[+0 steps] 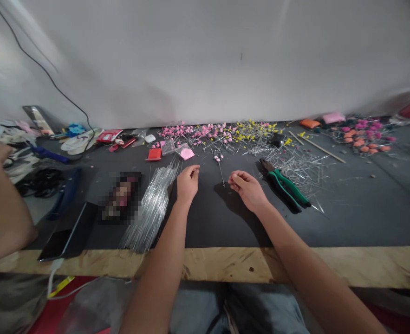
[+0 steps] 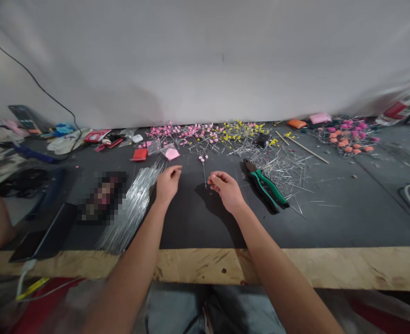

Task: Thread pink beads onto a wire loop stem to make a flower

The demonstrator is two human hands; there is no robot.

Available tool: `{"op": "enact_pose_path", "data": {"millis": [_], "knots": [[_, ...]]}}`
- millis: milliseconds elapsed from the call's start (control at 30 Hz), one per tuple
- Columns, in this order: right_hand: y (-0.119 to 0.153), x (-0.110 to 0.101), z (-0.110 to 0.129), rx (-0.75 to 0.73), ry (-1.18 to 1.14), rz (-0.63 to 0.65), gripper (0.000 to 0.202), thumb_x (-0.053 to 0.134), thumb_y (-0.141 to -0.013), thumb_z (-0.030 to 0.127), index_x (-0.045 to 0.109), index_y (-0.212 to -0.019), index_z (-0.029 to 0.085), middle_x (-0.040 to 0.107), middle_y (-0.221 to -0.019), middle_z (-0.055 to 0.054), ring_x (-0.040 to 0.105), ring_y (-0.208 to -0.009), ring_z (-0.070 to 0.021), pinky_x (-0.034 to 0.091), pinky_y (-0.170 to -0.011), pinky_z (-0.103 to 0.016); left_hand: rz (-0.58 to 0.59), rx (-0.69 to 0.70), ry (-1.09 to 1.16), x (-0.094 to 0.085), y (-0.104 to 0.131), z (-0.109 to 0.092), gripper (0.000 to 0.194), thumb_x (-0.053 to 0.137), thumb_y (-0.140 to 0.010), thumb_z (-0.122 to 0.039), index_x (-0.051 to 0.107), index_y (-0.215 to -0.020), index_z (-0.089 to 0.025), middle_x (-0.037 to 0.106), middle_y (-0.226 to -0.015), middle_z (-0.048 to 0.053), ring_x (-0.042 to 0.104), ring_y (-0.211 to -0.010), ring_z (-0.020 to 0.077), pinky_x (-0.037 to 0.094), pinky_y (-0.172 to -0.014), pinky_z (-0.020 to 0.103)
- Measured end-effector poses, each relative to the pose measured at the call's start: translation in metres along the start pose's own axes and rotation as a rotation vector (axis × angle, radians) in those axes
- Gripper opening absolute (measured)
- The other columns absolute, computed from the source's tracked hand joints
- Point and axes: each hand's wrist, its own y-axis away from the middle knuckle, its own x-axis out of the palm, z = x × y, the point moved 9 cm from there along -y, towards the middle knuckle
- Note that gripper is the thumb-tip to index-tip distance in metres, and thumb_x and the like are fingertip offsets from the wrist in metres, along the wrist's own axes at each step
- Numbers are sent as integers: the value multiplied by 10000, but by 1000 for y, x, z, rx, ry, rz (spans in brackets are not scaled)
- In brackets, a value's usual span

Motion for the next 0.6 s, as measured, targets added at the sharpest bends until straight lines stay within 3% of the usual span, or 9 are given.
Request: {"op": "enact_pose_path", "data": {"millis": [200,433,600], "knots": [[0,0,-2,11,12,2,233,728,-626,315,637,-814,212,640,-816,9,603,-730,-103,463,-669,-244,18,-9,-13,2,2,-3,214,539,-799,-324,650,-911,-179,680,-857,55,618,-773,162,472,-745,288],[1,2,0,-13,32,18,198,720,-636,316,645,-788,214,636,-795,10,596,-719,-99,463,-666,-244,87,162,-240,13,-5,-9,206,475,-778,-113,661,-840,-178,664,-910,68,585,-901,197,416,-877,375],[1,2,-1,-18,34,26,204,711,-638,321,641,-795,211,632,-795,9,589,-716,-99,459,-669,-247,115,189,-271,16,-13,-2,213,466,-770,-115,662,-816,-183,667,-895,61,586,-883,199,417,-873,374]]}}
